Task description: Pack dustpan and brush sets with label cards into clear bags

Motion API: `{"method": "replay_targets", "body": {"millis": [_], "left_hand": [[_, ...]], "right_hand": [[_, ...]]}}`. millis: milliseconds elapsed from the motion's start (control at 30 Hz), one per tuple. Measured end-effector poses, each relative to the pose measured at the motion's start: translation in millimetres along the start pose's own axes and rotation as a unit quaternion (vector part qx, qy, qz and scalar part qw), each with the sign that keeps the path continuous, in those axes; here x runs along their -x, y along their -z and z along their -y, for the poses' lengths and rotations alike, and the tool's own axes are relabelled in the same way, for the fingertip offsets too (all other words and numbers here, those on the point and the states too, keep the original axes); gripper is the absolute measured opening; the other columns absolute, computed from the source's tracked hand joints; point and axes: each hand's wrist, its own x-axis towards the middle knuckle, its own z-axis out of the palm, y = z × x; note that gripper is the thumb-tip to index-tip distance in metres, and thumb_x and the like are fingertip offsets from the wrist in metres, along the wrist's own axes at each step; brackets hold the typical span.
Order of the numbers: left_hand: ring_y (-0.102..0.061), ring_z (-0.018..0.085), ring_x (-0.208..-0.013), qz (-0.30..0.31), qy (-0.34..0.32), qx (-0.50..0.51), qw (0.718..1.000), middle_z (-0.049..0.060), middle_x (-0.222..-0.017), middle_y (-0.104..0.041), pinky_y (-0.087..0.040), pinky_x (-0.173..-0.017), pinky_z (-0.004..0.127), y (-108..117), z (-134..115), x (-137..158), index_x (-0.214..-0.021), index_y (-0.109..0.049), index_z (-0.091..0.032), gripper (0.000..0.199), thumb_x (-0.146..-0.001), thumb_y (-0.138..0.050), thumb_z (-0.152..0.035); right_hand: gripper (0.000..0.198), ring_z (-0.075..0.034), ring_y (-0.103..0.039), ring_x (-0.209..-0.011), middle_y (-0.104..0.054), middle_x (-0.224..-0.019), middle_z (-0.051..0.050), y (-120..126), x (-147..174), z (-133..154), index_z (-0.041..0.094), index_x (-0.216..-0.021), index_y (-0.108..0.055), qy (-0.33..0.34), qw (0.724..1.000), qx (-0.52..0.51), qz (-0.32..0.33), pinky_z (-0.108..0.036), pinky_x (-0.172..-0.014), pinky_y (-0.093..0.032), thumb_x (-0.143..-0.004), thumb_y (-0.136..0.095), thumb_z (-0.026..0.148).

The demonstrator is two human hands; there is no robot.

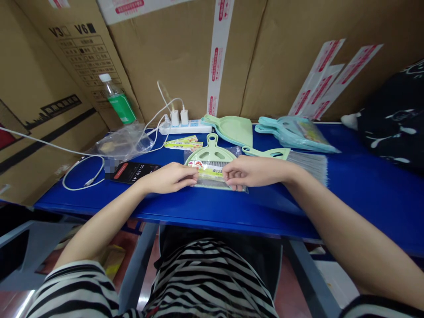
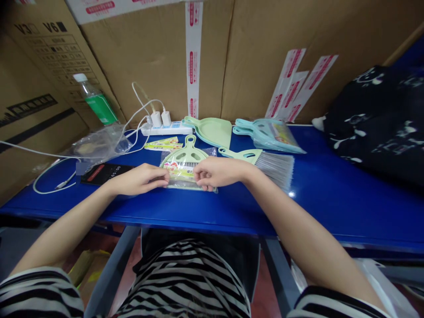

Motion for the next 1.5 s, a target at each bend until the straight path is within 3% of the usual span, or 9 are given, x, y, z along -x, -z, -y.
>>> {"method": "replay_targets", "body": {"millis": [167, 367, 500, 767, 933, 1200, 1300, 1367, 1500], "left_hand": [[-0.053, 0.012, -0.064, -0.046, 0.012, -0.042, 0.998, -0.001, -0.071, -0.059, -0.039, -0.064, 0.023, -2, 2, 0, -0.080, -0.057, -0.018, 0.020, -0.095, -0.046, -0.025], [-0.057, 0.016, -0.075, -0.090, 0.061, -0.157, 0.982, 0.001, -0.076, -0.062, -0.041, -0.065, 0.024, -5, 9, 1, -0.086, -0.062, -0.018, 0.013, -0.092, -0.053, -0.025], [-0.055, 0.016, -0.072, -0.097, 0.060, -0.220, 0.969, 0.001, -0.072, -0.060, -0.039, -0.061, 0.024, -6, 14, 1, -0.089, -0.062, -0.018, 0.012, -0.092, -0.054, -0.026], [-0.054, 0.015, -0.067, -0.106, 0.068, -0.229, 0.965, -0.001, -0.065, -0.054, -0.036, -0.056, 0.023, -8, 13, 1, -0.089, -0.064, -0.018, 0.015, -0.090, -0.050, -0.018], [-0.055, 0.014, -0.065, -0.096, 0.084, -0.231, 0.965, -0.001, -0.062, -0.052, -0.036, -0.055, 0.023, -6, 11, 1, -0.092, -0.065, -0.019, 0.020, -0.087, -0.045, -0.016], [-0.057, 0.015, -0.066, -0.104, 0.110, -0.209, 0.966, -0.001, -0.063, -0.055, -0.036, -0.057, 0.024, -5, 12, 2, -0.093, -0.064, -0.018, 0.018, -0.086, -0.048, -0.018], [-0.058, 0.014, -0.065, -0.116, 0.100, -0.133, 0.979, -0.001, -0.068, -0.061, -0.040, -0.060, 0.024, -2, 9, 2, -0.096, -0.062, -0.018, 0.019, -0.091, -0.046, -0.027], [-0.059, 0.012, -0.062, -0.121, 0.094, -0.054, 0.987, -0.001, -0.070, -0.064, -0.042, -0.061, 0.024, 1, 7, 2, -0.098, -0.059, -0.017, 0.024, -0.096, -0.038, -0.030], [-0.055, 0.010, -0.051, -0.085, 0.096, 0.055, 0.990, -0.006, -0.052, -0.057, -0.043, -0.060, 0.022, 6, 1, 3, -0.094, -0.060, -0.016, 0.034, -0.101, -0.030, -0.031]], "right_hand": [[0.009, -0.015, -0.062, -0.063, -0.065, -0.066, 0.000, 3, -1, -4, 0.019, -0.082, -0.061, 0.028, 0.997, 0.051, -0.049, -0.027, -0.062, -0.045, -0.083, -0.054, 0.025], [0.012, -0.015, -0.059, -0.063, -0.065, -0.068, 0.000, 5, -4, -6, 0.019, -0.088, -0.062, 0.000, 0.989, 0.119, -0.087, -0.028, -0.064, -0.041, -0.078, -0.057, 0.017], [0.011, -0.015, -0.056, -0.060, -0.063, -0.066, 0.002, 3, -5, -5, 0.019, -0.086, -0.060, -0.019, 0.987, 0.133, -0.093, -0.028, -0.064, -0.040, -0.077, -0.056, 0.015], [0.011, -0.014, -0.051, -0.054, -0.053, -0.055, 0.007, 0, -7, 2, 0.021, -0.080, -0.052, -0.047, 0.983, 0.150, -0.092, -0.027, -0.061, -0.037, -0.076, -0.054, 0.011], [0.011, -0.014, -0.053, -0.055, -0.055, -0.056, 0.005, 0, -7, -4, 0.021, -0.079, -0.053, -0.031, 0.983, 0.155, -0.097, -0.027, -0.061, -0.037, -0.074, -0.053, 0.012], [0.013, -0.016, -0.054, -0.060, -0.059, -0.060, 0.003, 1, -6, -11, 0.021, -0.082, -0.055, -0.002, 0.984, 0.148, -0.098, -0.029, -0.064, -0.037, -0.072, -0.051, 0.014], [0.007, -0.016, -0.054, -0.061, -0.061, -0.063, 0.001, 4, -3, -6, 0.021, -0.083, -0.054, 0.001, 0.991, 0.104, -0.083, -0.029, -0.063, -0.037, -0.083, -0.049, 0.025], [0.018, -0.016, -0.054, -0.060, -0.061, -0.062, 0.000, 7, -1, -4, 0.021, -0.083, -0.054, -0.003, 0.993, 0.078, -0.088, -0.029, -0.063, -0.037, -0.090, -0.040, 0.031], [0.023, -0.016, -0.051, -0.059, -0.052, -0.056, 0.002, 9, -1, -7, 0.021, -0.083, -0.058, 0.010, 0.991, 0.096, -0.089, -0.029, -0.063, -0.035, -0.091, -0.040, 0.033]]}}
